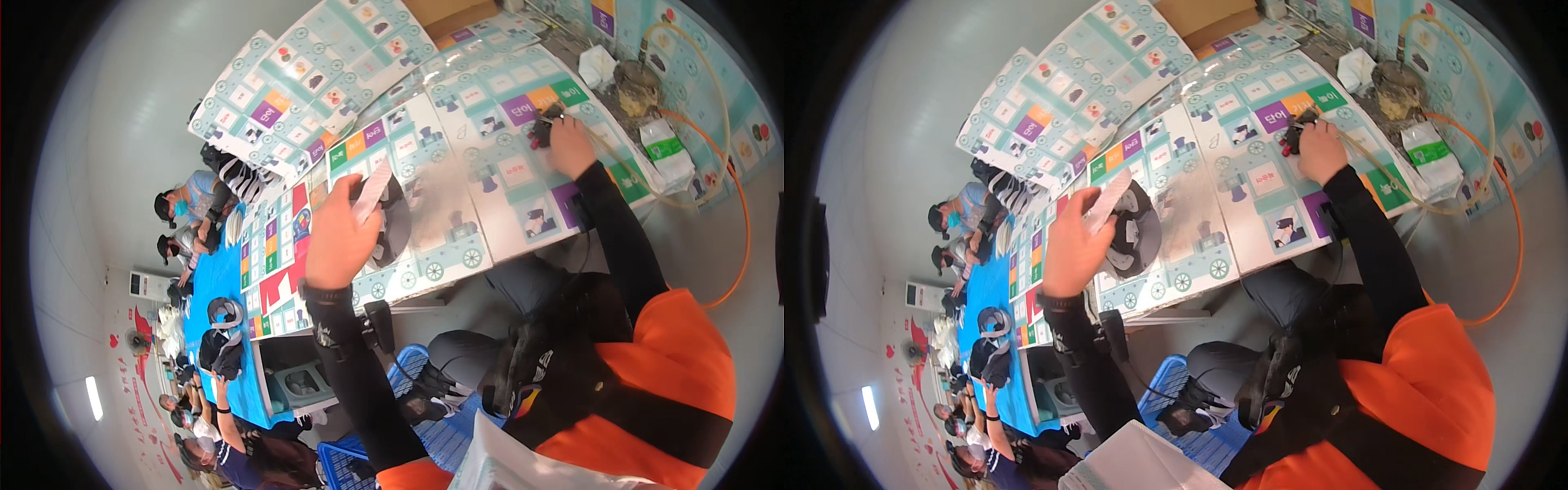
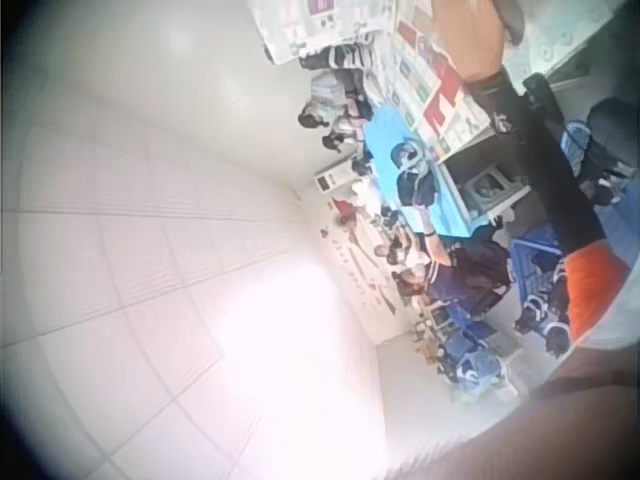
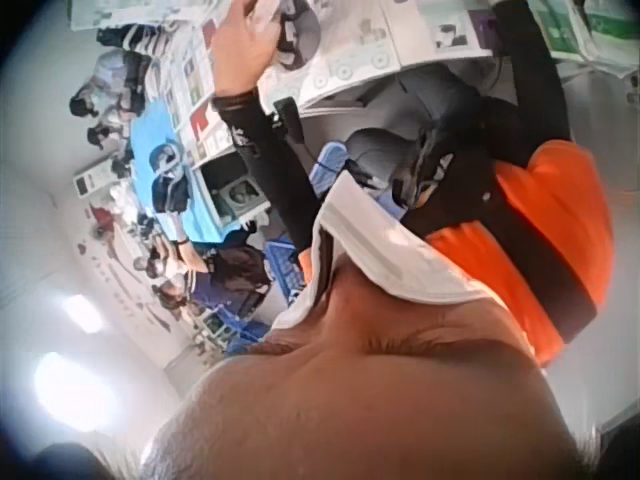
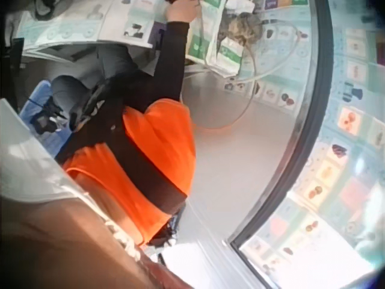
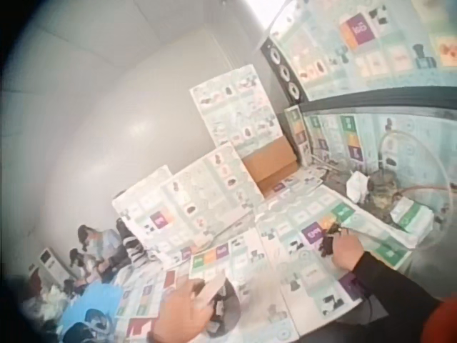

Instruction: The person takes shoe components from a blue crate, uses a small hand tool to trim excess material from the edges of the components, and then places the trimmed components onto a stack on the table.

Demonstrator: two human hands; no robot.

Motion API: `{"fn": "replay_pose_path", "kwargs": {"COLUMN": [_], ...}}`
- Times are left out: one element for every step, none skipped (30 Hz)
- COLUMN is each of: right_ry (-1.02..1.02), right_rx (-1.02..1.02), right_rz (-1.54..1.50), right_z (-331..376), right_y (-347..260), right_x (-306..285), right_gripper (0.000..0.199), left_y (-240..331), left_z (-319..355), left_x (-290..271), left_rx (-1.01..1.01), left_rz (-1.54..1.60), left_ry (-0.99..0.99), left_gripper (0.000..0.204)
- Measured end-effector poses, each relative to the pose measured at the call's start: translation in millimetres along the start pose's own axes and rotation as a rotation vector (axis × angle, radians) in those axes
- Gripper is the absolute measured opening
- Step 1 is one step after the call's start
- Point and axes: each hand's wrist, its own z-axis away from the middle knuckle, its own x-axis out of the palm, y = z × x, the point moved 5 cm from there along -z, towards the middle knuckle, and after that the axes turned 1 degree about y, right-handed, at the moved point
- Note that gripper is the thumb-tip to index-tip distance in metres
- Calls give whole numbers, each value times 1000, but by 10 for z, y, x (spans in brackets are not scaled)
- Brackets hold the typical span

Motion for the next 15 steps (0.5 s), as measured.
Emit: {"fn": "replay_pose_path", "kwargs": {"right_ry": [-38,-66,9,7,-30,-82,-167,-197,-298,-494,-697,-754,-805,-803,-715], "right_rx": [11,-7,47,36,133,231,59,65,-13,54,118,71,28,32,-51], "right_rz": [90,139,92,65,-219,-500,-722,-798,-918,-1094,-1274,-1224,-1168,-1167,-1076], "right_z": [-46,-120,-124,-117,-68,23,118,177,266,388,525,588,643,677,684], "right_y": [157,46,7,-221,-342,-470,-788,-849,-1074,-1289,-1562,-1787,-1929,-2010,-2078], "right_x": [37,29,-50,-137,-297,-422,-781,-689,-792,-836,-843,-856,-837,-800,-782], "right_gripper": [31,30,28,28,27,27,26,28,30,27,26,26,26,26,26], "left_y": [-40,-73,-82,-187,-261,-286,-214,-134,-143,-139,-145,-138,-118,-106,-88], "left_z": [-29,27,84,176,205,207,250,238,230,217,236,240,222,205,187], "left_x": [105,18,2,-67,-89,-34,-88,-33,6,44,51,45,75,101,122], "left_rx": [22,25,28,-85,-195,-209,-191,-153,-133,-131,-124,-113,-109,-115,-122], "left_rz": [-44,-131,-144,-268,-377,-388,-386,-361,-395,-393,-390,-386,-384,-372,-360], "left_ry": [7,32,26,30,40,35,56,66,58,50,64,82,79,74,70], "left_gripper": [39,37,37,36,35,35,35,34,36,36,36,37,37,37,37]}}
